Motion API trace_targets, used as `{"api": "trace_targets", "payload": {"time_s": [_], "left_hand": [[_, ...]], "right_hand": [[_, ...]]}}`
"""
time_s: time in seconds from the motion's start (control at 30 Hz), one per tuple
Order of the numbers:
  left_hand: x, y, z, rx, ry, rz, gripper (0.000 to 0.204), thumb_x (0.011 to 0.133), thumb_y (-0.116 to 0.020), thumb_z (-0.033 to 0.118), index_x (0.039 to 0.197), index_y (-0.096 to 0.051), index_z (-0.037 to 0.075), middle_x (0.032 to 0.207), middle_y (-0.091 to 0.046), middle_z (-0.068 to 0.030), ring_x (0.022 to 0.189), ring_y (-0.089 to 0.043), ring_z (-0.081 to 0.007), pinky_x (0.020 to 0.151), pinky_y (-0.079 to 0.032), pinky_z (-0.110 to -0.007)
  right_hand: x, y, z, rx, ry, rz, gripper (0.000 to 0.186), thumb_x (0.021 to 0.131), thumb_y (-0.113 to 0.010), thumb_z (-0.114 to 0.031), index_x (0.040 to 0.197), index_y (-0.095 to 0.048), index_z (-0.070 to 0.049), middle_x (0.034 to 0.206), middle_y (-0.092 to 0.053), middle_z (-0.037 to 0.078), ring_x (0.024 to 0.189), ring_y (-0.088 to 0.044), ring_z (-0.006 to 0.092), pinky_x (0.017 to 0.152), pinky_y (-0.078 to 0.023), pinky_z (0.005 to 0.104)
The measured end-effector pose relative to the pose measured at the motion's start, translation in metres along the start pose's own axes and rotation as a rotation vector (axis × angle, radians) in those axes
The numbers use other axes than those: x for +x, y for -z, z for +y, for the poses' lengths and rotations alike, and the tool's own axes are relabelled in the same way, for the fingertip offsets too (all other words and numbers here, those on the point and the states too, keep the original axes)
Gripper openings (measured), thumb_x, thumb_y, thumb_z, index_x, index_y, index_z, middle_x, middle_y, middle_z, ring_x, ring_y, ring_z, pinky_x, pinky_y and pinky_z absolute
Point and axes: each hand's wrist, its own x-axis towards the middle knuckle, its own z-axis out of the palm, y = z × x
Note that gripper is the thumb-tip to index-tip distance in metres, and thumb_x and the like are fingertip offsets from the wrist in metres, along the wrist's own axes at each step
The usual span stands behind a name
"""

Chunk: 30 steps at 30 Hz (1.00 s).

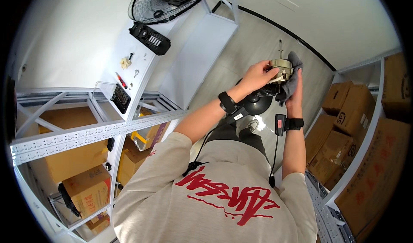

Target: The person wipes a black plastic housing with a cloth, then uses a screwdriver to unscrew and manipulate internal components and wires inside the housing. The person handles the housing and tools throughout the process.

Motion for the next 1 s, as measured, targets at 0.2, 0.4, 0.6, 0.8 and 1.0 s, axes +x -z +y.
{"api": "trace_targets", "payload": {"time_s": [0.2, 0.4, 0.6, 0.8, 1.0], "left_hand": [[0.001, 0.008, -0.005, -0.134, 0.028, -0.062, 0.047, 0.091, -0.069, 0.029, 0.122, -0.059, -0.004, 0.102, -0.07, -0.0134, 0.093, -0.068, -0.0182, 0.079, -0.054, -0.03], [-0.005, 0.006, 0.0, -0.082, 0.027, -0.007, 0.054, 0.094, -0.063, 0.04, 0.123, -0.058, -0.004, 0.107, -0.069, -0.0148, 0.093, -0.067, -0.0204, 0.081, -0.054, -0.032], [-0.001, 0.01, -0.01, -0.608, 0.14, -0.099, 0.055, 0.102, -0.038, 0.05, 0.115, -0.061, 0.002, 0.105, -0.065, -0.0079, 0.095, -0.064, -0.0172, 0.08, -0.052, -0.03], [-0.005, 0.02, -0.014, -0.646, 0.267, -0.156, 0.06, 0.102, -0.033, 0.054, 0.128, -0.051, 0.002, 0.119, -0.061, -0.0099, 0.106, -0.061, -0.0198, 0.092, -0.049, -0.035], [-0.021, 0.019, -0.028, -0.476, 0.255, -0.075, 0.071, 0.1, -0.04, 0.057, 0.142, -0.044, 0.0, 0.135, -0.054, -0.014, 0.116, -0.055, -0.0233, 0.097, -0.045, -0.035]], "right_hand": [[0.008, 0.031, 0.002, -0.016, -0.056, 0.118, 0.049, 0.104, -0.049, -0.032, 0.14, -0.047, 0.001, 0.137, -0.055, 0.01, 0.119, -0.056, 0.0198, 0.103, -0.042, 0.0329], [-0.016, 0.012, -0.043, -0.902, 0.39, 0.361, 0.041, 0.095, -0.063, -0.033, 0.122, -0.06, -0.002, 0.124, -0.063, 0.011, 0.112, -0.059, 0.022, 0.098, -0.045, 0.0344], [-0.039, -0.072, -0.02, -1.842, 0.899, -0.164, 0.04, 0.083, -0.071, -0.021, 0.121, -0.063, -0.012, 0.135, -0.056, 0.01, 0.132, -0.044, 0.0332, 0.113, -0.029, 0.0511], [-0.035, -0.063, -0.009, -1.829, 0.912, -0.194, 0.043, 0.078, -0.072, -0.016, 0.119, -0.063, -0.012, 0.136, -0.055, 0.009, 0.133, -0.043, 0.0328, 0.115, -0.026, 0.052], [-0.036, -0.038, -0.034, -1.217, 0.721, 0.1, 0.036, 0.088, -0.068, -0.015, 0.121, -0.059, -0.002, 0.122, -0.063, 0.013, 0.116, -0.058, 0.0306, 0.102, -0.043, 0.0388]]}}
